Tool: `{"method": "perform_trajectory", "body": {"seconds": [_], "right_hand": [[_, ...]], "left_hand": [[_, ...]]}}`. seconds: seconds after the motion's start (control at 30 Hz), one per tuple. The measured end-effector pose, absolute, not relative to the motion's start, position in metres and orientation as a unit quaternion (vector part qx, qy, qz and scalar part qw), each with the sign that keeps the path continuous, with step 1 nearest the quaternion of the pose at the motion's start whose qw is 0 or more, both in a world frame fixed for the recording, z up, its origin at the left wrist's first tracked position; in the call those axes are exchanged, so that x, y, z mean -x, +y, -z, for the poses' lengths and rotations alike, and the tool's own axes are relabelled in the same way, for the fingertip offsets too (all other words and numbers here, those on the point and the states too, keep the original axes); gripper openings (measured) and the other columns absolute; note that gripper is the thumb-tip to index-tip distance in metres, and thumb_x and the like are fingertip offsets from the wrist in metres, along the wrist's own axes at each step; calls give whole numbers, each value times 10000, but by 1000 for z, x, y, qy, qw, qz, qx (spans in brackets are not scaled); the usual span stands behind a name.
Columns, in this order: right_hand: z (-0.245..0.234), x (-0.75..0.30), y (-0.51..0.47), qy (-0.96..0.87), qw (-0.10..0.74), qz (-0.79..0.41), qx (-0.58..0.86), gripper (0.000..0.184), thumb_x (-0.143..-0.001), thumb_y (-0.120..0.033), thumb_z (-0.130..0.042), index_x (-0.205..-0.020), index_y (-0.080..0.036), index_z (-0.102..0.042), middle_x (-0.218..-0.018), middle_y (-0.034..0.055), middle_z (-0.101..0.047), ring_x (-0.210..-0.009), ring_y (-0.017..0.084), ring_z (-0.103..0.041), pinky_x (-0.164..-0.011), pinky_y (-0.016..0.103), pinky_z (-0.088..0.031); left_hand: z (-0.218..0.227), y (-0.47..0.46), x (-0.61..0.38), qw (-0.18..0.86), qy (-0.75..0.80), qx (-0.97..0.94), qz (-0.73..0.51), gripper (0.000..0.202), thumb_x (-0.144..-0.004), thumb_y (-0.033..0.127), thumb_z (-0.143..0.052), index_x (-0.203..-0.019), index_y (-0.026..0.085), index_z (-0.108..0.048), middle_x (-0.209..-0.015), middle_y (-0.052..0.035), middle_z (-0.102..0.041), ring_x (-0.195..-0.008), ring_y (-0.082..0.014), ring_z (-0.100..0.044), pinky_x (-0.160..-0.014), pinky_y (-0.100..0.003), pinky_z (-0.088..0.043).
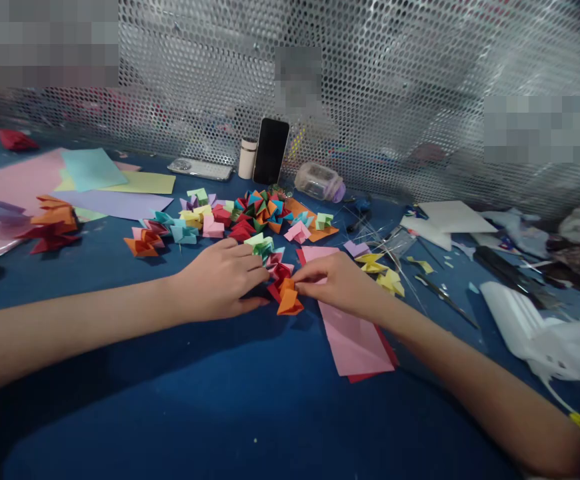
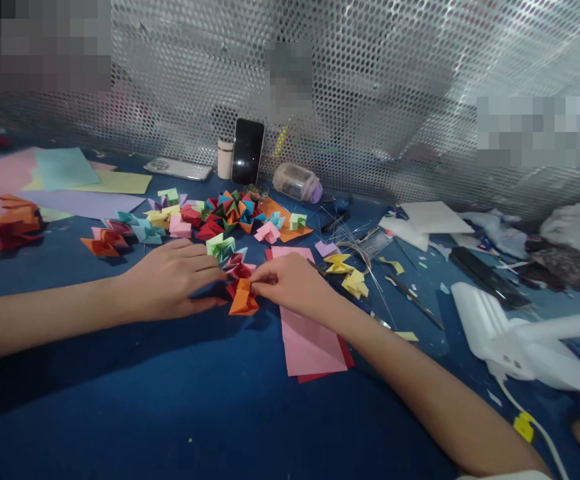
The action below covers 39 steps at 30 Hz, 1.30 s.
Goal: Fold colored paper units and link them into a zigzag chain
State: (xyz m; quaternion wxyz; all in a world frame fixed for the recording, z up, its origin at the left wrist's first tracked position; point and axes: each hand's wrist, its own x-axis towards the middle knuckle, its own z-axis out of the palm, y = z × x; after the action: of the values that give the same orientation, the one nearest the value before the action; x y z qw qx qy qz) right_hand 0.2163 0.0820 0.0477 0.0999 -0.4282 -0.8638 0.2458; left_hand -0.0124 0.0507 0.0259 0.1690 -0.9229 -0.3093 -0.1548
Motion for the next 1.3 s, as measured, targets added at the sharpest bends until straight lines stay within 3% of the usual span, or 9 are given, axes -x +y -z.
{"method": "perform_trajectory", "body": {"seconds": [0.23, 0.5, 0.6, 0.7, 1.0, 1.3], "right_hand": [[-39, -217, 86, -823, 180, -327, 429, 134, -760, -239, -639, -820, -214, -756, -814, 18, -743, -717, 153, -665, -655, 280, -510], [-43, -217, 79, -856, 269, -217, 386, 109, -782, -212, -649, -818, -217, -752, -813, 16, -739, -732, 149, -672, -636, 261, -511], [-44, -216, 78, -851, 319, -192, 370, 111, -802, -209, -632, -816, -208, -742, -825, 21, -737, -728, 143, -677, -628, 249, -523], [-44, -214, 76, -849, 349, -166, 360, 106, -805, -186, -625, -812, -202, -729, -835, 21, -735, -751, 147, -682, -648, 252, -530], [-41, -208, 62, -874, 332, -84, 344, 90, -814, -132, -590, -819, -176, -668, -858, 29, -721, -816, 161, -674, -714, 276, -508], [-39, -206, 63, -853, 361, -89, 366, 68, -801, -120, -574, -795, -166, -624, -825, 27, -690, -726, 136, -646, -636, 248, -500]], "left_hand": [[-10, 62, 13, -107, -373, 894, 226, 158, -859, 287, -592, -892, 195, -717, -833, -33, -715, -765, -161, -645, -653, -240, -453], [-15, 60, 6, -530, -435, 641, 345, 220, -739, 263, -698, -910, 168, -595, -769, -25, -723, -723, -146, -680, -638, -219, -515], [-19, 56, 3, -633, -414, 532, 380, 333, -674, 194, -757, -954, 167, -579, -803, -27, -721, -761, -143, -687, -665, -223, -538], [-21, 54, 1, -647, -405, 478, 435, 347, -639, 194, -806, -908, 158, -590, -817, -13, -708, -760, -114, -675, -689, -201, -540], [-17, 52, -4, -590, -384, 502, 502, 256, -675, 214, -794, -738, 140, -556, -700, 38, -648, -644, -53, -604, -617, -140, -511], [-14, 52, -5, -591, -399, 500, 492, 238, -725, 250, -744, -847, 157, -561, -771, 27, -623, -716, -85, -617, -634, -178, -521]]}}
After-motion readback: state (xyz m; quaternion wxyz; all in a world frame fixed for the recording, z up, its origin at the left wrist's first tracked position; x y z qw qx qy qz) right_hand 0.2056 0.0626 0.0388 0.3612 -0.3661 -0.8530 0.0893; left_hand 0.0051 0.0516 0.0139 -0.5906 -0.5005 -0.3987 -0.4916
